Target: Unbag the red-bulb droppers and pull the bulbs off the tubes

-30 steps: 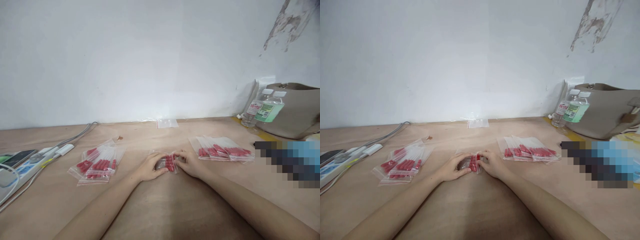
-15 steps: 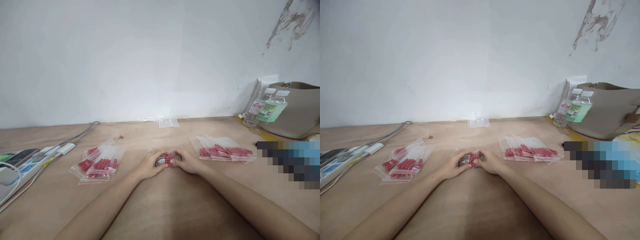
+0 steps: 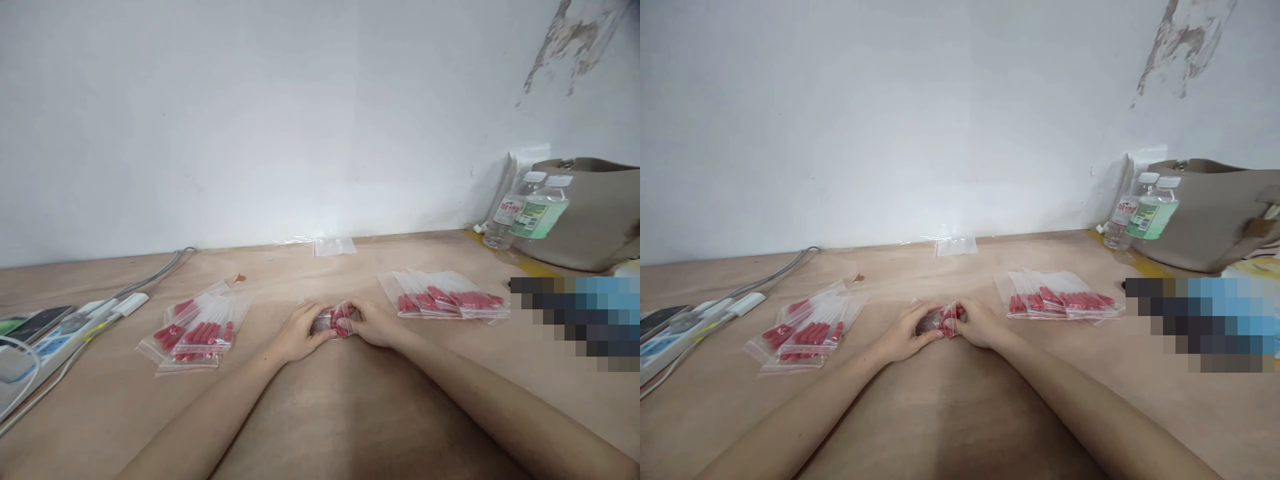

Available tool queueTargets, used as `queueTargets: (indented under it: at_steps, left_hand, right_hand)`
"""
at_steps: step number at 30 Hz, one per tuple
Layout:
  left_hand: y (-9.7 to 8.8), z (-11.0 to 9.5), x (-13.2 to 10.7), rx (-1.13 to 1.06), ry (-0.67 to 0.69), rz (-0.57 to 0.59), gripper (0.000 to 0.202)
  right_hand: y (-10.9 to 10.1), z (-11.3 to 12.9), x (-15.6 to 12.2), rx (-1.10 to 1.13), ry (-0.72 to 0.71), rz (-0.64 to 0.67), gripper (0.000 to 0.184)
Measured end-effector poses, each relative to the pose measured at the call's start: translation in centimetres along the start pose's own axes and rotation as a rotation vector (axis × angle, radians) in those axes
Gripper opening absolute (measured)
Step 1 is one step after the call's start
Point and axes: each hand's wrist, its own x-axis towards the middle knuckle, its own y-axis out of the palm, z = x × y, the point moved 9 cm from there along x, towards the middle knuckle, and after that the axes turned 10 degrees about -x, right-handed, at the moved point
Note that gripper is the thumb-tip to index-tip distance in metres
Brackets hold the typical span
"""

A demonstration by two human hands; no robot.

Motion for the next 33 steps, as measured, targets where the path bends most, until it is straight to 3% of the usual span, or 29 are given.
queueTargets:
  at_steps: [5, 11, 15, 17, 22, 27, 30, 33]
  left_hand:
    - [-0.1, 0.1, 0.0, -0.005, -0.011, -0.009, 0.042]
    - [-0.2, 0.2, 0.0, -0.010, -0.006, -0.026, 0.044]
    - [-0.1, 0.4, 0.0, -0.006, -0.009, -0.028, 0.043]
    - [-0.2, 0.6, 0.0, 0.009, -0.019, -0.040, 0.042]
    - [-0.7, 1.1, -0.1, 0.042, -0.033, -0.093, 0.040]
    - [-0.6, 0.9, -0.1, 0.060, -0.031, -0.073, 0.038]
    - [-0.7, 1.1, -0.1, 0.092, -0.046, -0.088, 0.037]
    - [-1.1, 1.8, -0.3, 0.160, -0.105, -0.140, 0.035]
  right_hand:
    - [-0.2, -0.4, -0.2, -0.045, 0.046, -0.007, 0.015]
    - [0.5, -0.1, -0.3, 0.050, -0.063, 0.000, 0.012]
    - [-0.1, -0.2, -0.1, 0.073, -0.026, -0.016, 0.014]
    - [-0.5, -0.6, 0.0, 0.158, 0.030, -0.012, 0.013]
    - [-0.5, -3.3, -0.7, 0.593, 0.341, 0.038, 0.014]
    - [-0.2, -4.1, -1.1, 0.887, 0.418, 0.010, 0.018]
    - [-2.0, -4.2, -1.0, 0.821, 0.397, -0.013, 0.022]
    - [-6.5, -4.3, -0.9, 0.498, 0.308, -0.146, 0.027]
